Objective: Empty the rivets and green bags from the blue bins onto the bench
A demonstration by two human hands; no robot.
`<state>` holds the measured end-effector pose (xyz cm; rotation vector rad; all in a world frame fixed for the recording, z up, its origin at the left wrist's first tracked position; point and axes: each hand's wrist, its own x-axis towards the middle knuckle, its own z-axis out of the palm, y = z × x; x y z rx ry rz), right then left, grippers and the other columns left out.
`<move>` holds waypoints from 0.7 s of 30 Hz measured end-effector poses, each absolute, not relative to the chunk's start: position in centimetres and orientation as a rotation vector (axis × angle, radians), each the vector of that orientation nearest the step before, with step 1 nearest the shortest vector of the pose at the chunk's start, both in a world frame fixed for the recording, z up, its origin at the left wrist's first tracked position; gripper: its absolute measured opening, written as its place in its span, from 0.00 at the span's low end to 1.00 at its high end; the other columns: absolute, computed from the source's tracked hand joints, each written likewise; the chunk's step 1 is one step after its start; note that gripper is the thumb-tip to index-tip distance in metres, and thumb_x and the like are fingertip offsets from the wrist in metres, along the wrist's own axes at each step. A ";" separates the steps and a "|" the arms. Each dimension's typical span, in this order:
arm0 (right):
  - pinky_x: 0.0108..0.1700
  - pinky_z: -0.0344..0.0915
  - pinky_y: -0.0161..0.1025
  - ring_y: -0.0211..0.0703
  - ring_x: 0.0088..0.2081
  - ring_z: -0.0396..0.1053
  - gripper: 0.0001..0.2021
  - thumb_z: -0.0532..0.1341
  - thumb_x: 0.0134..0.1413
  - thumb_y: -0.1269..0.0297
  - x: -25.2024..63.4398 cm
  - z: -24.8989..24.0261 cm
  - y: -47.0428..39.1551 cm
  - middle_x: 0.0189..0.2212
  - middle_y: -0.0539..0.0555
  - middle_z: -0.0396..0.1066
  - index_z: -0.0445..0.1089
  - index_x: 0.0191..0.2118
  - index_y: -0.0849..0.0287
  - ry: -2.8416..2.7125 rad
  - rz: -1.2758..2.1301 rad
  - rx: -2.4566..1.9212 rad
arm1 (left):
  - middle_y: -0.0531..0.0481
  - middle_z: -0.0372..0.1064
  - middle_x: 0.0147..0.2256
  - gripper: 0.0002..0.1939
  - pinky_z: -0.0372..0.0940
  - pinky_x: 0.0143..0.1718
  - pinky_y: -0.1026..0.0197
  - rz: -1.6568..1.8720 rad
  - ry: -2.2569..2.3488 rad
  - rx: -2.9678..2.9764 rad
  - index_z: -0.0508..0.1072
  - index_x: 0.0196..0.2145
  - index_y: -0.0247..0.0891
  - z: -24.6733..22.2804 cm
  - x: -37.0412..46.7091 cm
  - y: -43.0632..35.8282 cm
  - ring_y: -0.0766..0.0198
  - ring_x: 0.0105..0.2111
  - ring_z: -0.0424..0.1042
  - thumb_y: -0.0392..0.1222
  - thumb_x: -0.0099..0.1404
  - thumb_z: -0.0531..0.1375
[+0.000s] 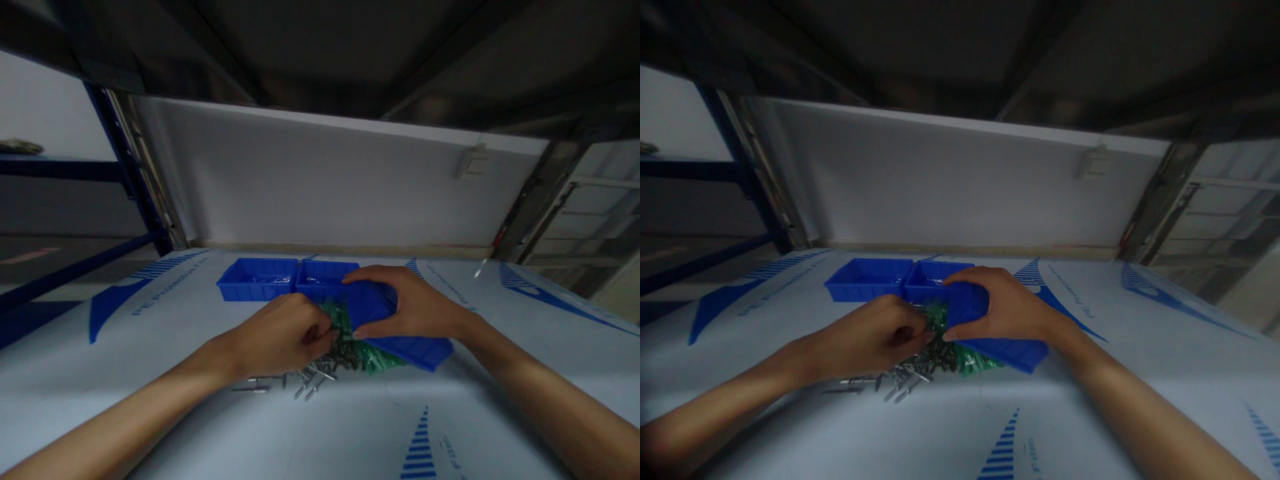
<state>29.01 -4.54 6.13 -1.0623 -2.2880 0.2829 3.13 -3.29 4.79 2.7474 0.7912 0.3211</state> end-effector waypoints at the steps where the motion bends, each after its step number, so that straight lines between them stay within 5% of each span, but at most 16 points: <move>1: 0.62 0.68 0.56 0.58 0.57 0.75 0.35 0.78 0.44 0.45 29.7 6.6 -4.5 0.57 0.55 0.78 0.76 0.59 0.48 -2.277 0.325 -1.047 | 0.55 0.62 0.20 0.18 0.50 0.24 0.62 0.401 0.805 2.773 0.68 0.23 0.37 4.7 3.3 -3.2 0.70 0.20 0.59 0.38 0.72 0.56; 6: 0.62 0.69 0.57 0.61 0.60 0.73 0.34 0.78 0.45 0.49 34.5 7.9 -3.4 0.58 0.56 0.77 0.76 0.59 0.50 -2.095 0.500 -1.049 | 0.43 0.75 0.40 0.15 0.69 0.43 0.54 0.704 0.883 2.926 0.79 0.42 0.36 4.4 4.6 -2.5 0.56 0.40 0.74 0.42 0.77 0.53; 11: 0.61 0.70 0.57 0.62 0.57 0.74 0.28 0.76 0.46 0.47 38.4 6.1 -0.6 0.55 0.58 0.79 0.79 0.53 0.51 -1.692 0.325 -1.058 | 0.39 0.66 0.66 0.23 0.62 0.64 0.31 0.603 0.892 3.054 0.69 0.67 0.41 3.0 5.8 -1.0 0.39 0.66 0.63 0.46 0.79 0.52; 16: 0.61 0.70 0.57 0.61 0.59 0.72 0.37 0.77 0.44 0.48 41.7 3.0 1.4 0.60 0.60 0.74 0.73 0.61 0.51 -1.488 0.337 -1.139 | 0.39 0.62 0.69 0.23 0.59 0.68 0.32 0.575 0.780 3.073 0.68 0.68 0.42 2.2 7.6 -1.5 0.40 0.72 0.54 0.49 0.81 0.49; 21: 0.63 0.69 0.58 0.63 0.61 0.71 0.46 0.79 0.40 0.50 45.3 3.1 0.7 0.63 0.62 0.72 0.68 0.67 0.52 -1.590 0.431 -1.256 | 0.40 0.62 0.69 0.25 0.60 0.67 0.31 0.528 0.710 3.085 0.67 0.69 0.47 2.9 10.1 -2.9 0.39 0.70 0.59 0.55 0.81 0.49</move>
